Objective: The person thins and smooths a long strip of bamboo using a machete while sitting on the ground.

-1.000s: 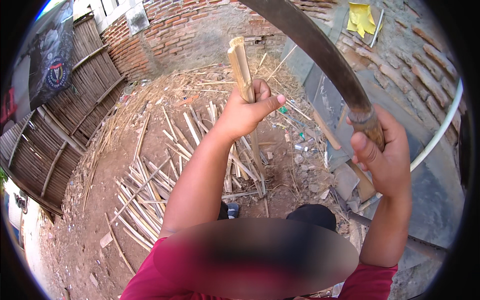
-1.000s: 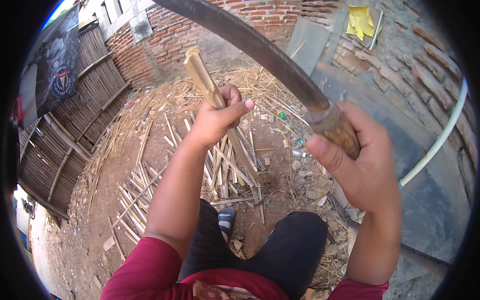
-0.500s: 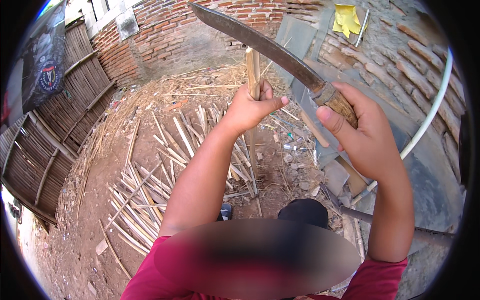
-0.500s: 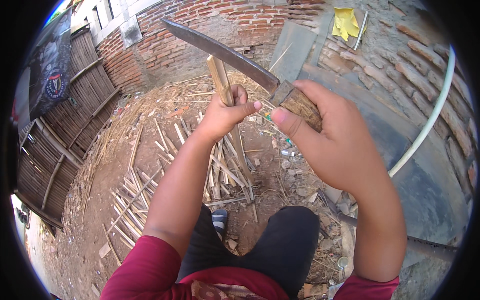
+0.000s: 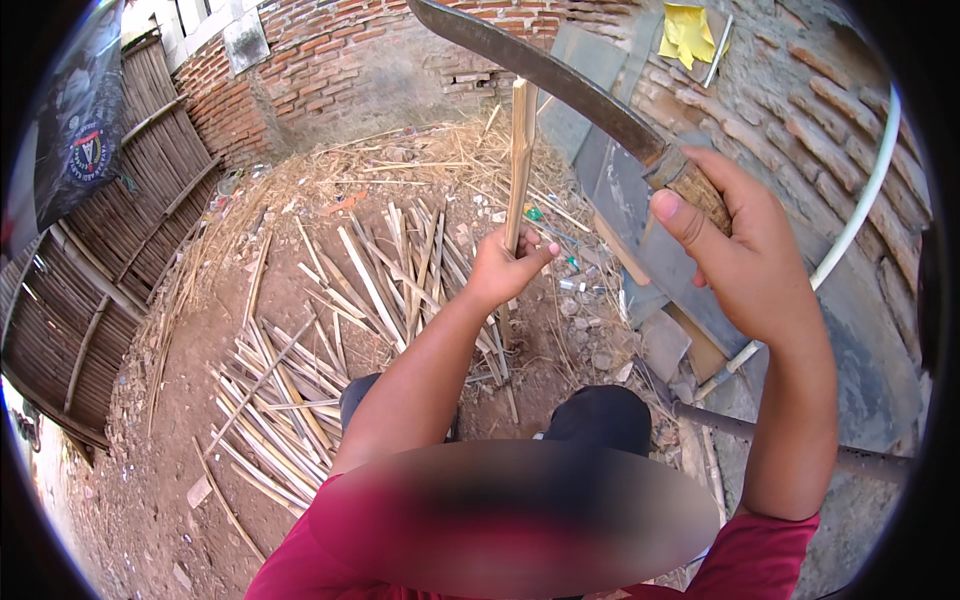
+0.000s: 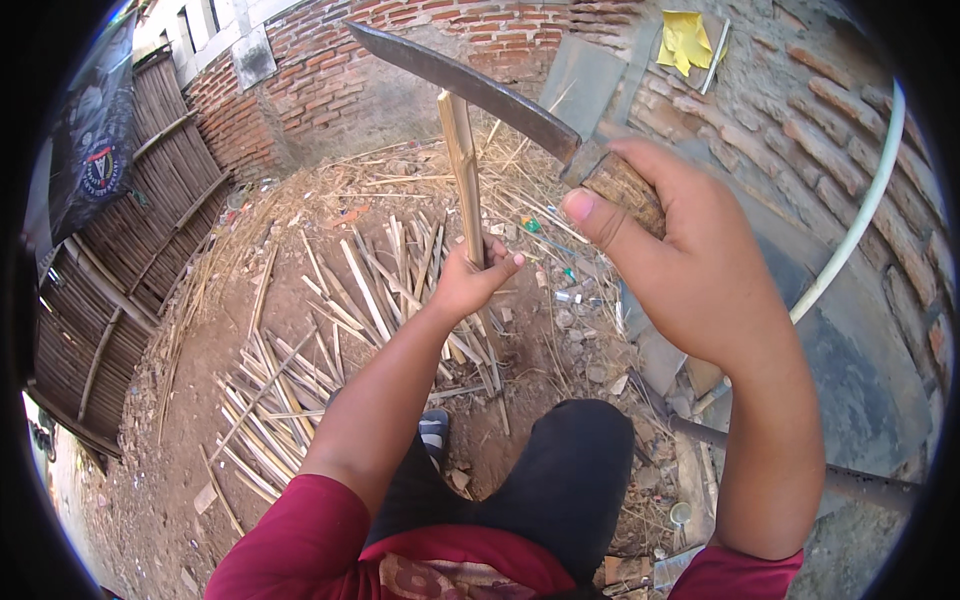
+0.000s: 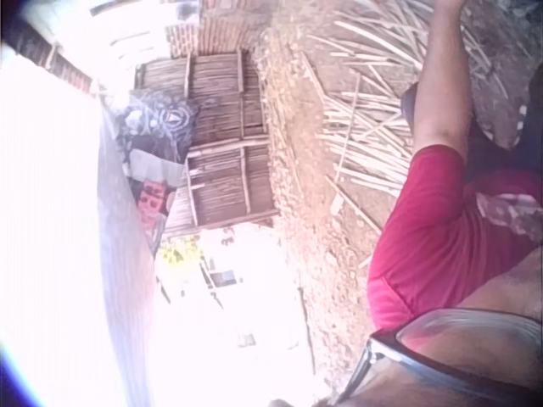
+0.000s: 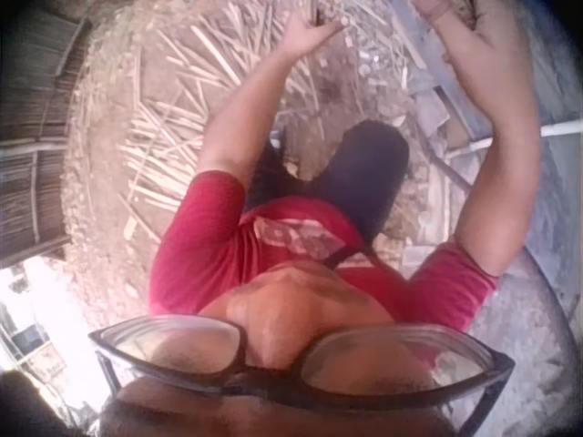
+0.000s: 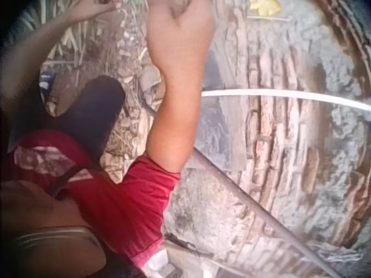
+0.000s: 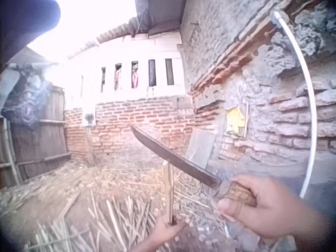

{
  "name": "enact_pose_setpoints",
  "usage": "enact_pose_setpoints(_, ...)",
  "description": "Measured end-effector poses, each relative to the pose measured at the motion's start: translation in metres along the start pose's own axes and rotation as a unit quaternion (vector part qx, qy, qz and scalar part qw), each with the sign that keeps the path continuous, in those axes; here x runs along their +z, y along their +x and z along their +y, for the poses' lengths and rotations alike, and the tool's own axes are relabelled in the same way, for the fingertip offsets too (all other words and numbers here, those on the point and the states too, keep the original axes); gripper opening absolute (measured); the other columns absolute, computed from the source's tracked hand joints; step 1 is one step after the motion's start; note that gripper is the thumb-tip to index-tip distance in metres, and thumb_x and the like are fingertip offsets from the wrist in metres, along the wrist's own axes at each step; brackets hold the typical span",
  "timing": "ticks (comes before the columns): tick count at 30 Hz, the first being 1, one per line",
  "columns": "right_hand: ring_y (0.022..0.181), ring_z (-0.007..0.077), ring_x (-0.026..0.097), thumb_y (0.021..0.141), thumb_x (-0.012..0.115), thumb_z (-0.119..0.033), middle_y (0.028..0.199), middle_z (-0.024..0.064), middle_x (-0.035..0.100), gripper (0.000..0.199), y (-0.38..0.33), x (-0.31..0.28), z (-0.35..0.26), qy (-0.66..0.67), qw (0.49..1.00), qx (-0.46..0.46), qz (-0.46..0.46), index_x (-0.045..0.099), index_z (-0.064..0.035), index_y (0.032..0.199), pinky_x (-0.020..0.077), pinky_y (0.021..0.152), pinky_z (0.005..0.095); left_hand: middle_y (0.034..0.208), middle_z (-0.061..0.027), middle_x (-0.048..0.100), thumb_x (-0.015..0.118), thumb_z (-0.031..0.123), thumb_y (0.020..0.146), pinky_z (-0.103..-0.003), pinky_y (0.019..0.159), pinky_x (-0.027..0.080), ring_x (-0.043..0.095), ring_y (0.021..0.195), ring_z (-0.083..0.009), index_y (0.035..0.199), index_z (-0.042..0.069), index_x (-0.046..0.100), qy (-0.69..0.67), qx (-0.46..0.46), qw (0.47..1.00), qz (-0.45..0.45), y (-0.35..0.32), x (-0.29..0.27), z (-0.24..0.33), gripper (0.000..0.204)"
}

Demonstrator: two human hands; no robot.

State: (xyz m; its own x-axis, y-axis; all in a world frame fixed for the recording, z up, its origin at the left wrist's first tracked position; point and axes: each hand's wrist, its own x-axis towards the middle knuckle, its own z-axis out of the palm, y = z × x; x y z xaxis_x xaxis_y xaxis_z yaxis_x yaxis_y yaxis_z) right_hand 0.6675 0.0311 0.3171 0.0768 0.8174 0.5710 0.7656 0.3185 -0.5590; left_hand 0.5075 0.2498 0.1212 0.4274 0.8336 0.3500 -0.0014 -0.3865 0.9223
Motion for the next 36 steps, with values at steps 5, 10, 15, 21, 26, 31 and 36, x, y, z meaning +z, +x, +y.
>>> enact_pose_setpoints(5,0.076,0.0129,0.058,0.091,0.071,-0.042,0.089,0.0080,0.061,0.062,0.005,-0.002,0.009,-0.045,0.999,-0.012,0.018,0.057,0.0042,0.129,0.0478,0.063,0.0267,0.102,-0.0078,0.064,0.080,0.023,0.086,-0.030,0.080,0.053,0.063,0.094,-0.0157,0.115,0.001,0.061,0.070,0.016,0.997,0.025,-0.007,-0.006,-0.008,0.041)
enact_pose_setpoints(10,0.086,0.0190,0.064,0.091,0.070,-0.042,0.095,0.0127,0.067,0.057,0.013,-0.007,0.001,-0.018,0.996,0.083,-0.017,0.061,0.0055,0.122,0.0506,0.079,0.0334,0.116,-0.0145,0.068,0.063,0.030,0.099,-0.036,0.095,0.050,0.064,0.111,-0.0229,0.133,0.001,0.055,0.103,0.001,0.994,-0.038,-0.013,-0.024,-0.022,0.045)
enact_pose_setpoints(15,0.067,0.0158,0.059,0.092,0.070,-0.041,0.084,0.0056,0.065,0.053,0.011,0.012,0.010,0.046,0.997,0.043,0.041,0.061,0.0017,0.122,0.0495,0.065,0.0328,0.101,-0.0103,0.068,0.045,0.038,0.107,-0.036,0.088,0.051,0.064,0.102,-0.0203,0.121,0.002,0.057,0.141,0.026,0.989,-0.047,-0.009,-0.025,-0.046,0.040)
enact_pose_setpoints(21,0.067,0.0251,0.064,0.090,0.074,-0.028,0.080,0.0128,0.067,0.040,0.002,0.027,0.020,-0.053,0.978,-0.171,0.104,0.061,0.0006,0.114,0.0492,0.064,0.0348,0.073,-0.0016,0.055,0.042,0.041,0.107,-0.031,0.061,0.046,0.052,0.066,-0.0115,0.096,0.005,0.054,0.015,0.114,0.990,0.080,-0.006,-0.024,-0.027,0.039)
enact_pose_setpoints(26,0.071,0.0334,0.066,0.088,0.075,-0.024,0.081,0.0161,0.067,0.039,0.004,0.030,0.029,-0.058,0.976,-0.161,0.136,0.059,-0.0003,0.115,0.0496,0.065,0.0361,0.063,0.0046,0.046,0.043,0.044,0.107,-0.025,0.050,0.037,0.042,0.055,-0.0073,0.093,0.009,0.052,-0.028,0.109,0.991,0.067,0.021,-0.057,0.036,0.039)
enact_pose_setpoints(31,0.074,0.0337,0.069,0.087,0.076,-0.019,0.083,0.0158,0.068,0.037,0.006,0.031,0.051,-0.100,0.961,-0.168,0.197,0.057,-0.0060,0.117,0.0508,0.064,0.0370,0.061,0.0055,0.045,0.041,0.047,0.106,-0.024,0.046,0.034,0.040,0.051,-0.0064,0.086,0.014,0.049,0.027,0.041,0.998,-0.044,0.030,-0.103,0.104,0.040)
enact_pose_setpoints(36,0.078,0.0331,0.070,0.083,0.076,-0.019,0.090,0.0147,0.069,0.041,0.001,0.053,0.053,-0.076,0.985,-0.100,0.122,0.057,-0.0108,0.118,0.0531,0.066,0.0382,0.061,0.0037,0.044,0.043,0.048,0.105,-0.023,0.043,0.032,0.040,0.048,-0.0060,0.088,0.013,0.049,0.116,-0.031,0.986,-0.111,-0.007,-0.158,0.139,0.040)
